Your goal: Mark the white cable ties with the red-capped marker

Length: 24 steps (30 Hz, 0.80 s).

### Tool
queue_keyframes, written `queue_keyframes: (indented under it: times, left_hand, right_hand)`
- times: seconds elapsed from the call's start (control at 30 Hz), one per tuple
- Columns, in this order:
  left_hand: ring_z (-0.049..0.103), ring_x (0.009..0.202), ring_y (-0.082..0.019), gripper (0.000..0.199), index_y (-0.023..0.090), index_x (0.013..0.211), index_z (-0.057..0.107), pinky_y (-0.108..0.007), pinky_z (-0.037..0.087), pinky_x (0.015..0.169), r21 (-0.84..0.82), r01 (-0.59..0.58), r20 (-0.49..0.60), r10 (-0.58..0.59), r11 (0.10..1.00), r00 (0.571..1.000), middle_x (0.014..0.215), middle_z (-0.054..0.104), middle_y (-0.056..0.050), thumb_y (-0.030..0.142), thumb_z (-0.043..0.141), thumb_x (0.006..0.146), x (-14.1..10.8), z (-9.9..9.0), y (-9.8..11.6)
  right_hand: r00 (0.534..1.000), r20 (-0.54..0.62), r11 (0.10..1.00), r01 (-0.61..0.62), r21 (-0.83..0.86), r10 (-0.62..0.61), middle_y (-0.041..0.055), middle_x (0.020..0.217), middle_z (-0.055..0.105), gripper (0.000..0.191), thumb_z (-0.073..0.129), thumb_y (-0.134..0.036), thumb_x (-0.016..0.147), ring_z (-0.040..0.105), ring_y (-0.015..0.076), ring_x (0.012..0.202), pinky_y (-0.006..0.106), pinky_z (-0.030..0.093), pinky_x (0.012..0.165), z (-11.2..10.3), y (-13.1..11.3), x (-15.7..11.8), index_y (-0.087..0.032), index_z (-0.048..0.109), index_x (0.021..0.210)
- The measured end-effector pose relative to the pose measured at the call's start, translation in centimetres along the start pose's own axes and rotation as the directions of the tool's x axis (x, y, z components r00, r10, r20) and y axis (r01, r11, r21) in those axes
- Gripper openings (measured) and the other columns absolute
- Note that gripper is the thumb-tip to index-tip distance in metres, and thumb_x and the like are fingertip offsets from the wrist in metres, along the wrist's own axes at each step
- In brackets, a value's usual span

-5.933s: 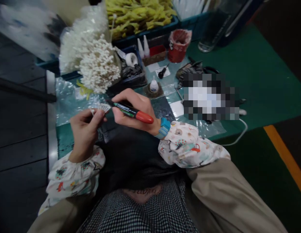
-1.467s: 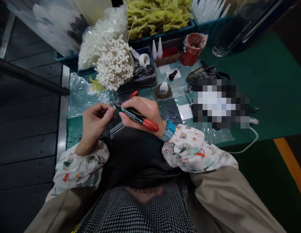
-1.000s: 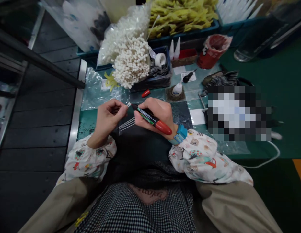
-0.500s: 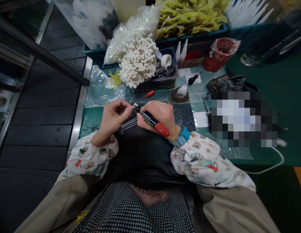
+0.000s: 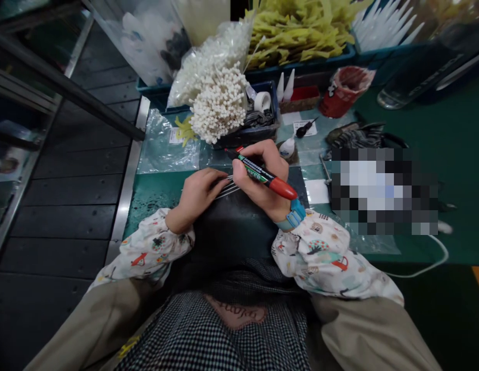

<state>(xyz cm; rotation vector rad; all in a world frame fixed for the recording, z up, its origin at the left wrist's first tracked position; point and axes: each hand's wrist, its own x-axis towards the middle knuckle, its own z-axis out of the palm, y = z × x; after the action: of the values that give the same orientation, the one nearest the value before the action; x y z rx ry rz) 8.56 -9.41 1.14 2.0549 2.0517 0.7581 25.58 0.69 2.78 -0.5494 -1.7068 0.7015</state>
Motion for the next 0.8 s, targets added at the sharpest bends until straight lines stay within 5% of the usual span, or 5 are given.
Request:
queue_keyframes:
  times: [0.23,0.4,0.53,0.7,0.8]
  left_hand:
    - [0.072,0.092,-0.021,0.016,0.017,0.108,0.074,-0.033,0.055,0.082,-0.002,0.043,-0.003,-0.043,0.999,0.999,0.102,0.078,-0.007,0.026,0.064,0.1,0.1,-0.6,-0.3]
    - [0.067,0.074,-0.014,0.028,0.017,0.096,0.074,-0.031,0.05,0.07,-0.366,0.211,-0.241,-0.312,0.906,0.919,0.083,0.074,-0.002,0.043,0.076,0.087,2.8,-3.1,-5.5]
    - [0.068,0.08,-0.01,0.062,0.016,0.113,0.064,-0.03,0.046,0.069,-0.605,0.213,-0.154,-0.376,0.767,0.914,0.093,0.068,0.001,0.052,0.089,0.068,6.2,-4.0,-8.9]
    - [0.06,0.071,-0.009,0.08,0.022,0.105,0.068,-0.026,0.044,0.06,-0.751,0.202,-0.131,-0.442,0.628,0.887,0.093,0.069,0.004,0.057,0.1,0.04,8.9,-3.8,-8.3]
    - [0.062,0.075,-0.013,0.067,0.022,0.095,0.071,-0.029,0.049,0.066,-0.758,0.168,-0.152,-0.422,0.63,0.894,0.092,0.072,0.001,0.057,0.099,0.045,9.5,-3.2,-7.6]
  right_hand:
    - [0.999,0.001,0.999,0.037,0.027,-0.037,-0.0032,0.085,0.066,0.01,0.069,-0.023,0.088,0.064,0.0116,0.071,0.027,0.056,0.064,0.1,-0.4,0.4,-0.022,0.062,0.095]
    - [0.999,0.035,0.995,0.029,0.091,-0.032,-0.0036,0.082,0.066,0.01,0.067,-0.026,0.091,0.063,0.0111,0.068,0.026,0.055,0.065,0.1,-1.0,0.5,-0.022,0.059,0.094]
    - [0.997,0.077,0.993,-0.014,0.121,0.005,-0.0031,0.083,0.067,0.008,0.063,-0.028,0.091,0.064,0.0118,0.072,0.027,0.055,0.07,0.2,-1.3,0.2,-0.022,0.058,0.093]
    - [0.997,0.068,0.984,0.015,0.18,-0.028,-0.0032,0.083,0.065,0.012,0.061,-0.031,0.093,0.062,0.0102,0.072,0.025,0.051,0.07,0.5,-0.9,0.0,-0.02,0.059,0.095]
    - [0.996,0.076,0.983,0.028,0.182,-0.043,-0.0029,0.083,0.064,0.014,0.059,-0.034,0.095,0.061,0.0102,0.072,0.025,0.05,0.07,0.5,-0.6,0.1,-0.02,0.058,0.095]
